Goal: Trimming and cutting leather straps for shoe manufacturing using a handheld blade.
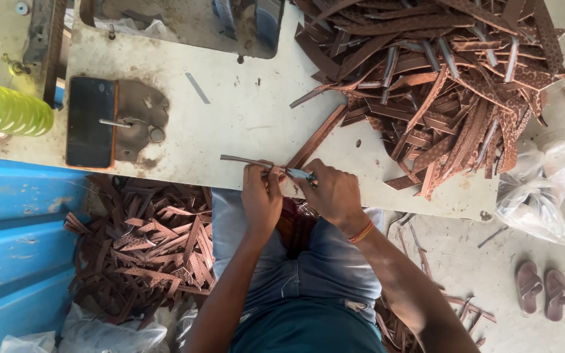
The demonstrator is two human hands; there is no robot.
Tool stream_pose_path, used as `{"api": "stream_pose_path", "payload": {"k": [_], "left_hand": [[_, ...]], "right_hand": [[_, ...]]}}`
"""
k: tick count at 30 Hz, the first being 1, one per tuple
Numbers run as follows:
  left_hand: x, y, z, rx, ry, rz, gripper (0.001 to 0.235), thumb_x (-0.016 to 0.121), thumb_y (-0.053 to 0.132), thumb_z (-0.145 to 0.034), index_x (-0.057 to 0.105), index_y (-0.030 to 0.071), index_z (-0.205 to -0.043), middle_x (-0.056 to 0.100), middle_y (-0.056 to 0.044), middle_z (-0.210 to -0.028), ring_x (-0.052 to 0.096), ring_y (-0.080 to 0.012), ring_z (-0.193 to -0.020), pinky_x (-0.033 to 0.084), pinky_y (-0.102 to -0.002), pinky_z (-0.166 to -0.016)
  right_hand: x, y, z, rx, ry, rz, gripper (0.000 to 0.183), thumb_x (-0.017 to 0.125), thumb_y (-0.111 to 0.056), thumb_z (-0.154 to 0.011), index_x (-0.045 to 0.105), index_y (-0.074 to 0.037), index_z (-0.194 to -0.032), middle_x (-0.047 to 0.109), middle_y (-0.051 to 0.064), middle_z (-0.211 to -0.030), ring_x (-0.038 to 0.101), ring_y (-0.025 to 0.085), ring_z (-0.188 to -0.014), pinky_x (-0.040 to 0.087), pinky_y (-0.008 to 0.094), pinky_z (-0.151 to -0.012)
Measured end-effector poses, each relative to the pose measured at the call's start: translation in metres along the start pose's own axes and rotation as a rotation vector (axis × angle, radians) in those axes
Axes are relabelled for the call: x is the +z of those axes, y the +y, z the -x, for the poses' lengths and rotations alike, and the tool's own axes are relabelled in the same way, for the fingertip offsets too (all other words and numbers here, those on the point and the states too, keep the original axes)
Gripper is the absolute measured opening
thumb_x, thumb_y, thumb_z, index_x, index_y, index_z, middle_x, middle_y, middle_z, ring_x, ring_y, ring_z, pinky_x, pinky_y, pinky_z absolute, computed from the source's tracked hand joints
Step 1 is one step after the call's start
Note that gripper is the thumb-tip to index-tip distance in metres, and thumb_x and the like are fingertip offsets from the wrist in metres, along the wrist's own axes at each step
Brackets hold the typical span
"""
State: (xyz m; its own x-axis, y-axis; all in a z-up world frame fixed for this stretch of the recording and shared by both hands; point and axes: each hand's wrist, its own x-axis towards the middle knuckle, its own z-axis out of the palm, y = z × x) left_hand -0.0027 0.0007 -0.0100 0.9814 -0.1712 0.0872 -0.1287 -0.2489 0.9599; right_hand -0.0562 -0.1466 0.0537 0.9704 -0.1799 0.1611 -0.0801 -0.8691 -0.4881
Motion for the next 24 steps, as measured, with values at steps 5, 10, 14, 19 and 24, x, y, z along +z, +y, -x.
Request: {"api": "stream_pose_path", "payload": {"k": [5, 10, 14, 19, 24], "left_hand": [[-0.001, 0.002, 0.002, 0.015, -0.022, 0.028, 0.02, 0.06, 0.013, -0.105, 0.057, -0.005, -0.097, 0.063, -0.015, -0.102, 0.078, -0.0223, -0.083, 0.064, -0.031, -0.066], [-0.003, -0.004, -0.002, -0.057, 0.027, 0.158, 0.019, 0.06, 0.014, -0.104, 0.059, -0.004, -0.099, 0.066, -0.016, -0.099, 0.079, -0.023, -0.077, 0.064, -0.032, -0.062], [-0.028, 0.001, -0.008, -0.368, 0.126, 0.616, 0.021, 0.057, 0.018, -0.102, 0.062, -0.002, -0.108, 0.07, -0.015, -0.092, 0.079, -0.0236, -0.07, 0.065, -0.033, -0.057], [-0.054, -0.008, 0.034, -0.325, -0.047, 0.532, 0.029, 0.062, 0.023, -0.102, 0.064, -0.005, -0.11, 0.071, -0.016, -0.094, 0.076, -0.0245, -0.069, 0.067, -0.035, -0.058], [-0.033, -0.052, 0.078, -0.618, -0.278, 0.564, 0.027, 0.066, 0.021, -0.099, 0.065, -0.003, -0.11, 0.072, -0.013, -0.096, 0.074, -0.0234, -0.075, 0.066, -0.038, -0.067]], "right_hand": [[0.001, 0.003, -0.002, 0.075, -0.053, -0.025, 0.026, 0.074, -0.029, -0.093, 0.07, -0.004, -0.097, 0.066, 0.009, -0.057, 0.063, 0.022, -0.043, 0.046, 0.037, -0.039], [0.007, 0.004, -0.003, 0.057, -0.043, -0.035, 0.027, 0.075, -0.031, -0.093, 0.069, -0.004, -0.091, 0.066, 0.01, -0.057, 0.063, 0.023, -0.044, 0.046, 0.038, -0.041], [0.01, 0.01, 0.003, -0.007, 0.043, -0.078, 0.024, 0.076, -0.031, -0.094, 0.069, -0.008, -0.092, 0.066, 0.008, -0.058, 0.064, 0.022, -0.046, 0.047, 0.036, -0.042], [0.001, 0.003, 0.016, 0.035, 0.03, -0.049, 0.031, 0.077, -0.03, -0.09, 0.069, -0.004, -0.104, 0.071, 0.014, -0.078, 0.067, 0.021, -0.049, 0.047, 0.034, -0.038], [0.009, -0.006, 0.031, -0.059, 0.142, -0.116, 0.04, 0.081, -0.026, -0.09, 0.069, -0.009, -0.124, 0.074, 0.011, -0.111, 0.075, 0.021, -0.073, 0.059, 0.029, -0.051]]}}
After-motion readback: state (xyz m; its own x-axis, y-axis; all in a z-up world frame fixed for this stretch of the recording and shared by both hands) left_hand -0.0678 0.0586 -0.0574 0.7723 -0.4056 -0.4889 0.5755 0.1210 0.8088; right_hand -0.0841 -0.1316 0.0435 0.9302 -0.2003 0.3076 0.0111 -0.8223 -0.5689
